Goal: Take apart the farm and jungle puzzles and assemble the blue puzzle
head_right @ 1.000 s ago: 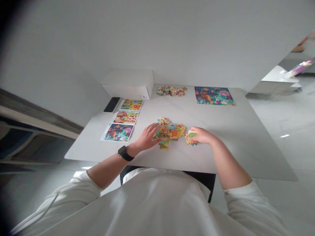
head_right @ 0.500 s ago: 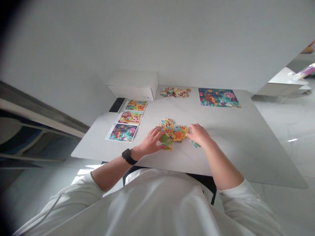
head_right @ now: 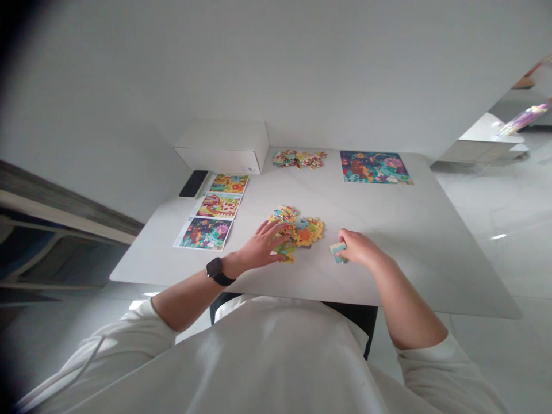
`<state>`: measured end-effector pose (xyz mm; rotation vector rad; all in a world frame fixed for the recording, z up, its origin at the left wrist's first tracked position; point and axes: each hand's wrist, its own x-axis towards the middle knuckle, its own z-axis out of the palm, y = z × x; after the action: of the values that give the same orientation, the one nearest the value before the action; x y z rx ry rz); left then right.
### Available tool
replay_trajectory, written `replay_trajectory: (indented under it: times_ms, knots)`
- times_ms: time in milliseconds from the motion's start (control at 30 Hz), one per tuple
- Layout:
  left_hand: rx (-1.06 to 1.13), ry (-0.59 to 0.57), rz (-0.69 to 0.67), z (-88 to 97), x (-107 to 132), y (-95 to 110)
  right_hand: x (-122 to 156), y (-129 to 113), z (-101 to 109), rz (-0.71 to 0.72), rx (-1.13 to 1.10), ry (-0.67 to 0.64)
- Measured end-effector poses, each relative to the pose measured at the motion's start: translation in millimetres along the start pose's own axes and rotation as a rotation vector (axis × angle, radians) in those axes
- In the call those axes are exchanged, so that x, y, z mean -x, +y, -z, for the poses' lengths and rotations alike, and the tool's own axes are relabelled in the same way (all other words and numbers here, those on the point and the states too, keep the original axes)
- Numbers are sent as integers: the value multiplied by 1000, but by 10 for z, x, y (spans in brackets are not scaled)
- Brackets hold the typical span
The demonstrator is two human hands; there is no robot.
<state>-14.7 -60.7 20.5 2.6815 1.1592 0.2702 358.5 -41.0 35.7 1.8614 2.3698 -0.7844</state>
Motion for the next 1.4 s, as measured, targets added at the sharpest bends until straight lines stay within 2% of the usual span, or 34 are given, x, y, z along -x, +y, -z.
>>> replay_trajectory:
  times_ms: [133, 233, 367, 433, 633, 767, 933, 1067, 1233, 1400]
  knots:
    - [31, 53, 37, -7, 61, -117, -175, -136, -4, 67, -436, -48]
    - [24, 106, 96, 17, 97, -196, -403, -396, -18, 102, -610, 48]
    - [33, 163, 128, 58, 151, -205, -738, -732, -27, 132, -336, 289]
    - [45, 151, 101, 46, 173, -151, -915, -873, -18, 174, -186, 311]
    - [13, 59, 38, -62, 138, 95, -1427, -1354, 28, 272, 85, 88]
    - [-25, 72, 85, -74, 118, 139, -1555, -1559, 36, 341, 197, 9]
    - [-39, 86, 92, -83, 173, 112, -1505, -1593, 72, 323, 219, -110]
    - [-55, 103, 119, -94, 189, 102, -1467, -1553, 81, 327, 178, -78]
    - [-88, 73, 150, -85, 162, 121, -1442, -1412, 58, 380, 64, -127]
    - [-55, 86, 187, -95, 135, 30, -1272, -1201, 103, 325, 74, -73]
